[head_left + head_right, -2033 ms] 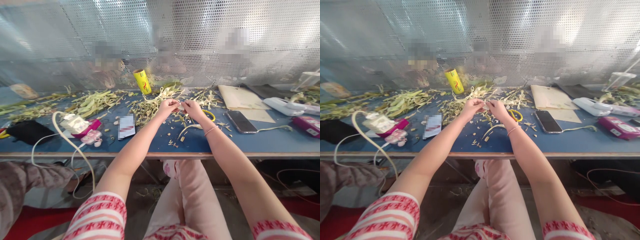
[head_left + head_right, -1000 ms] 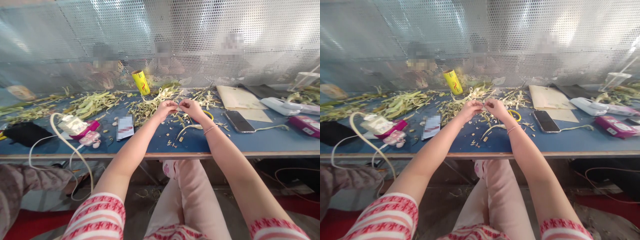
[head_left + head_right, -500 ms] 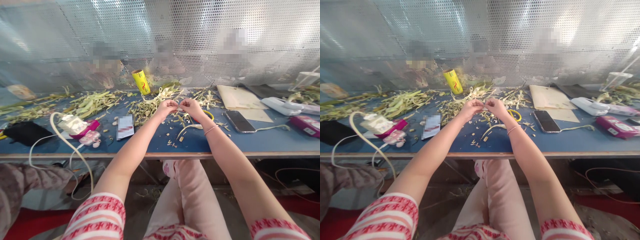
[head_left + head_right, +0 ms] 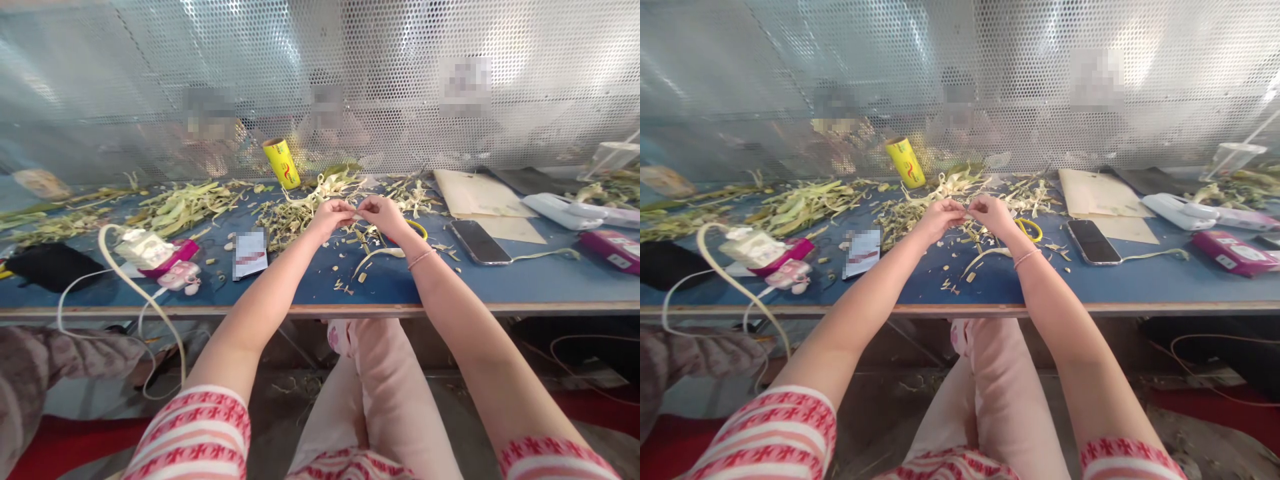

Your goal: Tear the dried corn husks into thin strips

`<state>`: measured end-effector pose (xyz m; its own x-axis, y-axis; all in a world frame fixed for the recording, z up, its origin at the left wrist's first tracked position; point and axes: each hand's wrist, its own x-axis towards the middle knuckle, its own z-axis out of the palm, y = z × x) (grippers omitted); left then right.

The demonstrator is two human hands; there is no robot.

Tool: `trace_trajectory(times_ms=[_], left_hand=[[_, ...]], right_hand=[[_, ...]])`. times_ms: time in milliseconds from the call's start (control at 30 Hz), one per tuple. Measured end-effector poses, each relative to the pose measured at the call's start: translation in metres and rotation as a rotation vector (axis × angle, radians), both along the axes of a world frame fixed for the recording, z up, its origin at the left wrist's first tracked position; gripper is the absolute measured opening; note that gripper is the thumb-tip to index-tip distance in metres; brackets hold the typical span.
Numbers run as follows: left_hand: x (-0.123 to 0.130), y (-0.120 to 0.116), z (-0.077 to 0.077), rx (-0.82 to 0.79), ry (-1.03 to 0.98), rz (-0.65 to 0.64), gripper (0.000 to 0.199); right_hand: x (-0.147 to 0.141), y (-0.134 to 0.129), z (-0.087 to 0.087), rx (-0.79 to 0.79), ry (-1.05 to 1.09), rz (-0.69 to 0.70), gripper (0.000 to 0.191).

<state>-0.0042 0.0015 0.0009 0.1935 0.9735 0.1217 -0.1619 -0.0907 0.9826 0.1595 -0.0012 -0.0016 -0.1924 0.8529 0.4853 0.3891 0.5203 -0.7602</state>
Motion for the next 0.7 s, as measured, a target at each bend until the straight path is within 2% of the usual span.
trace_trajectory(times_ms=[167,400,700], left_hand=[[-0.0011,0.0015,-0.0012,0.014,0.006,0.016,0.024],[-0.001,0.0006,-0.0011,0.046,0.024,0.016,0.025],[0.0001,-0.0056,0.0042,0.018,0.041,-0.006,0.023]], right_hand=[[0.0,-0.0008,0.0018,-0.014,0.031,-0.011,0.01],[0.0026,0.0036,-0.0023,-0.082,0.106,-0.01,0.025],[0.0029,0.0026,-0.0035,-0.111,0.132,0.011,0.025]])
